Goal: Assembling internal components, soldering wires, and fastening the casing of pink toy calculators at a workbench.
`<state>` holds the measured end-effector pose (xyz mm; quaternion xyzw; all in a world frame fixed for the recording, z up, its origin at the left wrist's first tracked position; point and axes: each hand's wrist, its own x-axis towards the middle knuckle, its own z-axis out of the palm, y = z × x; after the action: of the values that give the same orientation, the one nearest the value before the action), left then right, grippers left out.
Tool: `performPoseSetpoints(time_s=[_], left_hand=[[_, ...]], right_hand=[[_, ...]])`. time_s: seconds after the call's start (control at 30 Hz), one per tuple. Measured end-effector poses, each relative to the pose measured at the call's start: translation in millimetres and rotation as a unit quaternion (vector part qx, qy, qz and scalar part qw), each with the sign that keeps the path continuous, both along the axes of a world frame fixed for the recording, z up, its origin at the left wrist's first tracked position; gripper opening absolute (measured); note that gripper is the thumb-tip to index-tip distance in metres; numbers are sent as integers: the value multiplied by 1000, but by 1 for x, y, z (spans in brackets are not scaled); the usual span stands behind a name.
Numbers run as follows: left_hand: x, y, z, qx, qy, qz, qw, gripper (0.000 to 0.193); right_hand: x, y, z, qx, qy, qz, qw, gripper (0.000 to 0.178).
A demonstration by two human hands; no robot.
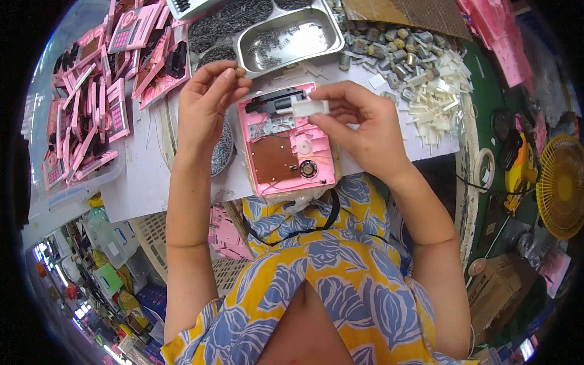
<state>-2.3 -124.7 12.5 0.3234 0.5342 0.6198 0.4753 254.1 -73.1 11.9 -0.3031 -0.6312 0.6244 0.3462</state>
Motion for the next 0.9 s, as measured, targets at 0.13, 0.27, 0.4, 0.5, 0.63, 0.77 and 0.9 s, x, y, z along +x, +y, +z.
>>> performPoseSetpoints(time_s=[0.13, 0.27, 0.4, 0.5, 0.63, 0.77, 0.9], left_hand=[[11, -27, 3, -8, -130, -17, 991, 17], [18, -50, -6, -8, -255, -44, 966, 16], [33, -59, -15, -14, -290, -41, 956, 16], [46, -67, -9, -32, -190, -53, 980, 16], [61, -74, 24, -45, -30, -88, 995, 22], [69, -62, 10, 5, 347, -180, 920, 17], [80, -62, -3, 35, 530, -197, 824, 13]], right_hand=[[-24, 3, 9, 81, -12, -6, 997, 28], [-31, -3, 8, 108, -22, 1, 994, 27], [-27, -11, 6, 166, -55, 3, 985, 27], [-12, -8, 12, 377, -124, 70, 915, 25], [18, -5, 15, -86, 18, 73, 993, 26], [56, 17, -10, -233, 134, 60, 961, 32], [53, 4, -21, -190, 110, -1, 976, 28]])
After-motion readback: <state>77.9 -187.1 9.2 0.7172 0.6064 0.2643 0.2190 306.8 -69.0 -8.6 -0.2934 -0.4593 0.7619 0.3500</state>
